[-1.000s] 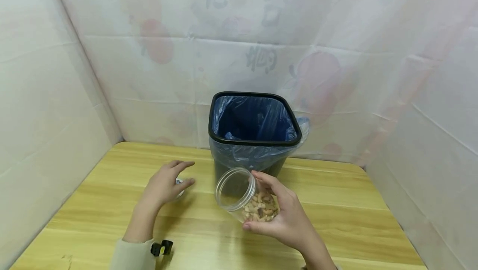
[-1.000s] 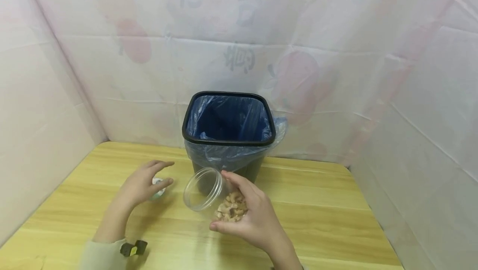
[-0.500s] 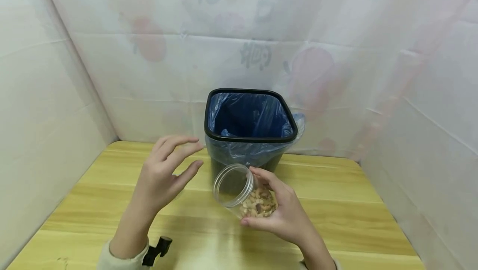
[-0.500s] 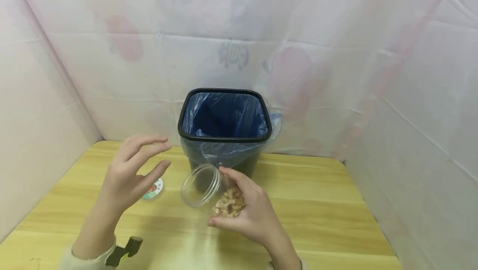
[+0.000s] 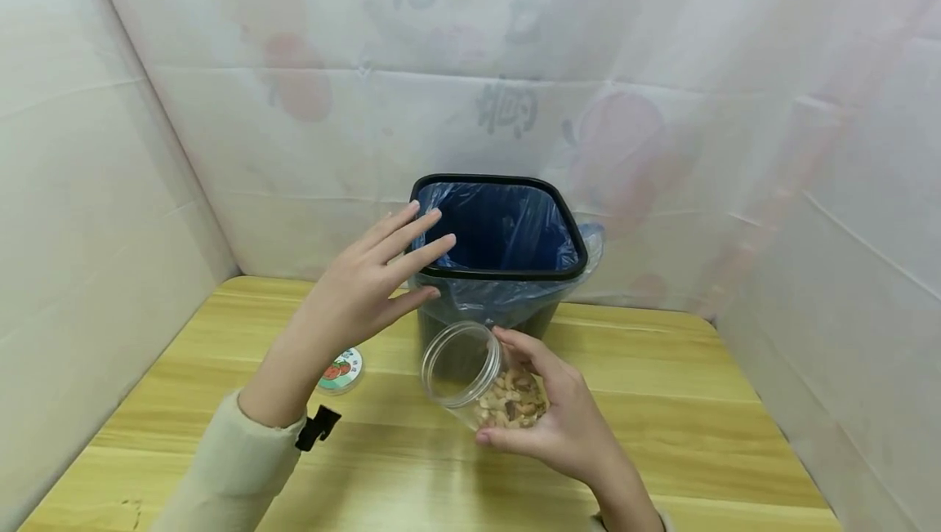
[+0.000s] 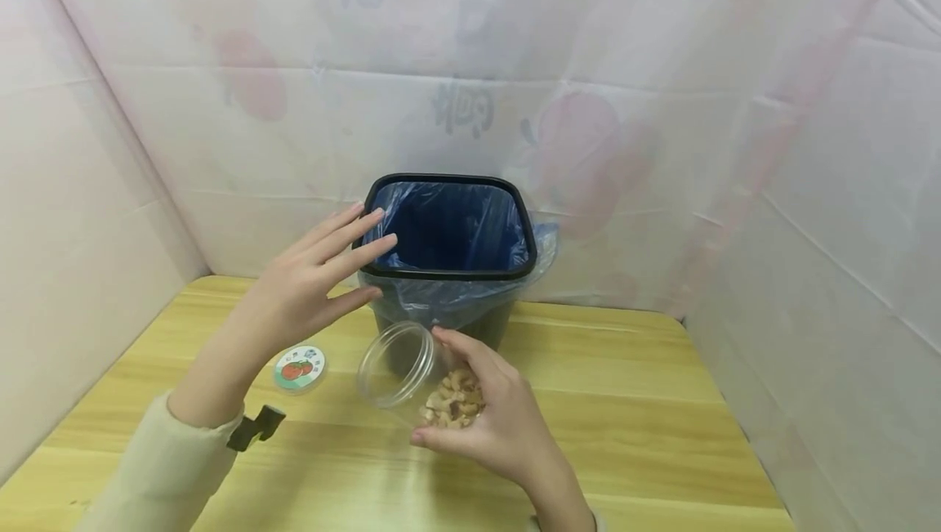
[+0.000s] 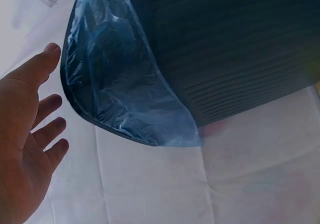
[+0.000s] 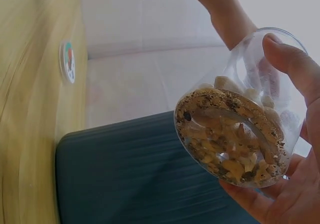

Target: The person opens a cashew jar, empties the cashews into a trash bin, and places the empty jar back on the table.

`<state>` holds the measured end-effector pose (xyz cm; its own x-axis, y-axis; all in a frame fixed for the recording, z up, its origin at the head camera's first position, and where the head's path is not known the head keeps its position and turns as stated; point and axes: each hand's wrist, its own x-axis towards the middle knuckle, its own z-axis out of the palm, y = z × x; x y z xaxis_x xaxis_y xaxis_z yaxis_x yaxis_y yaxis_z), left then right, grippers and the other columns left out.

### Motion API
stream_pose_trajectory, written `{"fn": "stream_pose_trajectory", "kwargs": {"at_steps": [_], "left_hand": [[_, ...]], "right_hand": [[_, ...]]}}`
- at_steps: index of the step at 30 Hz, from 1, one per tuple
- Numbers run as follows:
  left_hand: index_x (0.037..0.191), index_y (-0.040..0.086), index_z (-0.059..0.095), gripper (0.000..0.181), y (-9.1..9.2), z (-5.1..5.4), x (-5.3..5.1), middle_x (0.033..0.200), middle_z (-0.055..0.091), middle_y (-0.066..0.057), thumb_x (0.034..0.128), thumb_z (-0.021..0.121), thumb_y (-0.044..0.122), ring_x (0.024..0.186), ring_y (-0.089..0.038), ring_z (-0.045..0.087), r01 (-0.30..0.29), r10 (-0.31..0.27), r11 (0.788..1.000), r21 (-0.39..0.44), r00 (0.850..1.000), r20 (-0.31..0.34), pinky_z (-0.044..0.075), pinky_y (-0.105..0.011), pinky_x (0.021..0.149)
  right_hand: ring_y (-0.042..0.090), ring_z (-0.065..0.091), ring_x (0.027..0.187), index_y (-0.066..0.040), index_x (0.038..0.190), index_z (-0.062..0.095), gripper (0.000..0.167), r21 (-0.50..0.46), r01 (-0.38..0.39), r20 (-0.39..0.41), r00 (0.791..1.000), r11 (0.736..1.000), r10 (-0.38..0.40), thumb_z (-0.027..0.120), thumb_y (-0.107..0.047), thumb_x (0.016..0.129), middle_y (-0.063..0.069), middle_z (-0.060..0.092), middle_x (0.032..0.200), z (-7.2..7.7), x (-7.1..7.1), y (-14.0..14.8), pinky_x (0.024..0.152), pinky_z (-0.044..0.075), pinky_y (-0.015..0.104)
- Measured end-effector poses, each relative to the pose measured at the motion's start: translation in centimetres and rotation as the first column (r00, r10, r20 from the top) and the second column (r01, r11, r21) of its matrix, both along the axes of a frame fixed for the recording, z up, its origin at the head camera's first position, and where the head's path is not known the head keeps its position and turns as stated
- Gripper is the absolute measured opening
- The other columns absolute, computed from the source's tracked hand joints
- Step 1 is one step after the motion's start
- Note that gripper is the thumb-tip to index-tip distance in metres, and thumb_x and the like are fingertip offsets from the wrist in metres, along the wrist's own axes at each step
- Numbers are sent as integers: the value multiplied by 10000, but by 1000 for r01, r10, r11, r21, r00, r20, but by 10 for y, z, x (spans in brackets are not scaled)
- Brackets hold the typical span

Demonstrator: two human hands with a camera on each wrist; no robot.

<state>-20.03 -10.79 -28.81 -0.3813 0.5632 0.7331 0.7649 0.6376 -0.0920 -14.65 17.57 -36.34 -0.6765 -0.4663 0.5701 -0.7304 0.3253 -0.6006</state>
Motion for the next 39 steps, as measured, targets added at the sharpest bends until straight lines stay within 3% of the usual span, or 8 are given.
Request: {"fn": "stream_pose_trajectory", "kwargs": {"at_steps": [6,12,24,31,39], "left_hand": [[1439,150,555,617,1,-1,-9,1515,481,-107,875,782,254,1456,-308,366,22,-21,998,-56,1000,18,339,-459,1170],[1411,130,581,539,-1,-13,-14,1444,563,-90,900,750,161,1388,-311,468,45,-42,996,-77,999,35,389,-472,1134],[1405,124,584,548,4,-20,-11,1391,608,-76,885,760,121,1372,-273,491,32,-31,999,-38,999,31,356,-466,1159],[1406,118,579,563,5,-19,-14,1409,594,-75,875,767,101,1374,-283,486,40,-39,998,-39,999,23,355,-468,1159],[1423,111,563,589,5,-19,-12,1426,576,-103,871,769,89,1380,-300,478,43,-43,998,-44,999,11,386,-507,1129]], "right_hand": [[124,639,1076,-220,1484,447,993,-7,7,9,1000,1000,-7,954,-357,641,-4,650,1282,0,1,-3,855,555,307],[127,639,1071,-207,1479,454,968,-17,18,25,1000,1000,-18,942,-373,659,17,657,1272,2,3,-5,863,550,315],[122,641,1071,-235,1480,447,998,-6,41,31,999,999,-41,964,-318,631,-5,666,1258,3,0,0,849,560,313],[128,648,1076,-218,1490,441,1001,31,42,0,999,999,-42,962,-296,638,11,670,1259,23,-7,15,862,561,326],[118,639,1082,-247,1502,430,1067,103,101,-37,995,990,-98,983,-248,589,12,677,1255,62,-17,41,869,553,324]]}}
